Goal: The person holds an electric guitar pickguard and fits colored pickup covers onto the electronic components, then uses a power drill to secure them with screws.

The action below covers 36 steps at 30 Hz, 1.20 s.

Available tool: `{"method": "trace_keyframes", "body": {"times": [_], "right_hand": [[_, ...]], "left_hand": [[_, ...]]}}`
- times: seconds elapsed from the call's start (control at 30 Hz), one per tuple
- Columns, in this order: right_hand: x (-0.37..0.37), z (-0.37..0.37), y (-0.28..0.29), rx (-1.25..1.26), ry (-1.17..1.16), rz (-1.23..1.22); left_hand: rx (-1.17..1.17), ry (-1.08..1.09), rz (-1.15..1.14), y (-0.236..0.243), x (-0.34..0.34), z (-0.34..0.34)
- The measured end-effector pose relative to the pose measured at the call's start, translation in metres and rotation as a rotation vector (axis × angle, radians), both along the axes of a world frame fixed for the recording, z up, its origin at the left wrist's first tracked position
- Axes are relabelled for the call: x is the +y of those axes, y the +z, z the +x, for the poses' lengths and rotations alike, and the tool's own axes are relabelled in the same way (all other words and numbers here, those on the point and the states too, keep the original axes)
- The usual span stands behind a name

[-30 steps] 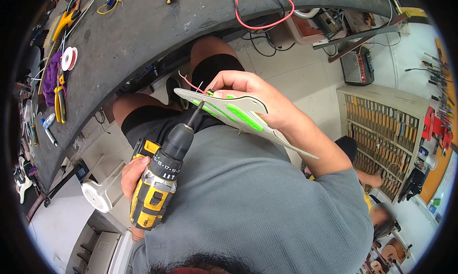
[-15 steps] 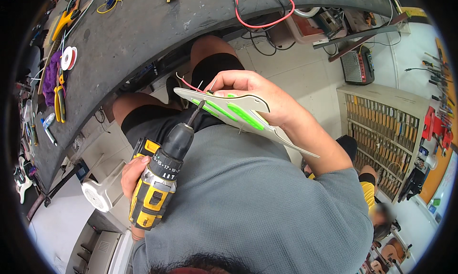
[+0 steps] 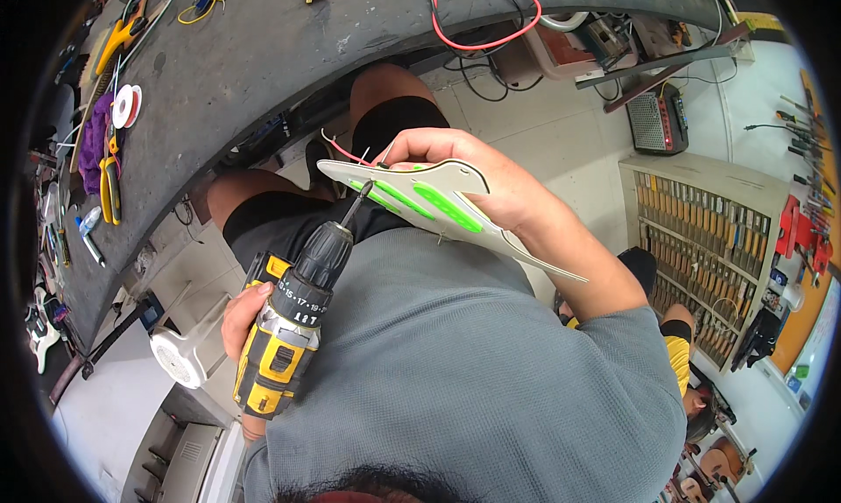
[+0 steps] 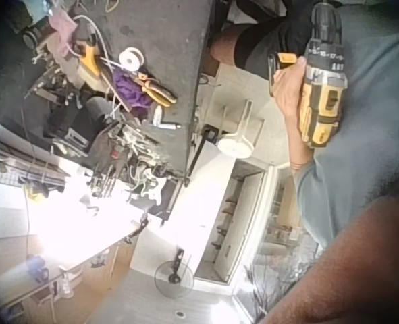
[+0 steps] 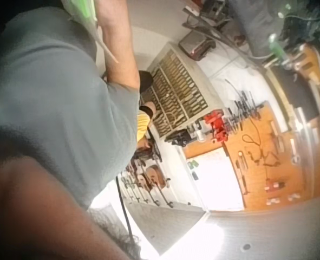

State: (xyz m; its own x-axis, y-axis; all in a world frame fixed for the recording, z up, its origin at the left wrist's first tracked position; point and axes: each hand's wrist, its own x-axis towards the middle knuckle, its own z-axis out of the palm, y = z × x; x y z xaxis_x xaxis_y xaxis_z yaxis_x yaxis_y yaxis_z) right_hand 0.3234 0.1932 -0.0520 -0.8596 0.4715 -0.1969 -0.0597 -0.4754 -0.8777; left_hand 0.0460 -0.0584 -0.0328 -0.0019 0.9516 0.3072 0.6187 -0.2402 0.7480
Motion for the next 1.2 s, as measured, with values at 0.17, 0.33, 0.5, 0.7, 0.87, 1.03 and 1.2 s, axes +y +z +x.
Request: {"method": "trace_keyframes", "body": {"times": [0.17,0.33,0.5,0.7,0.87,1.03,1.2], "right_hand": [[0.002,0.001,-0.003,-0.017,0.026,-0.001],[0.001,-0.001,0.005,-0.022,0.002,0.015],[0.0,-0.001,0.006,-0.106,-0.017,0.007],[0.004,0.002,0.003,-0.037,-0.017,-0.064],[0.004,0.003,0.009,-0.112,-0.07,-0.184],[0.009,0.003,-0.001,-0.188,-0.049,-0.164],[0.007,0.006,-0.001,-0.165,-0.081,-0.173]], "left_hand": [[0.012,0.022,-0.008,0.001,-0.001,0.0],[0.008,0.031,-0.013,0.001,0.001,0.001],[-0.041,0.03,-0.016,0.001,0.005,0.003],[-0.055,0.08,-0.093,0.016,0.008,0.008],[-0.033,0.126,-0.191,0.021,0.013,0.01],[-0.108,0.148,-0.222,0.021,0.016,0.011],[-0.14,0.144,-0.228,0.017,0.02,0.013]]}}
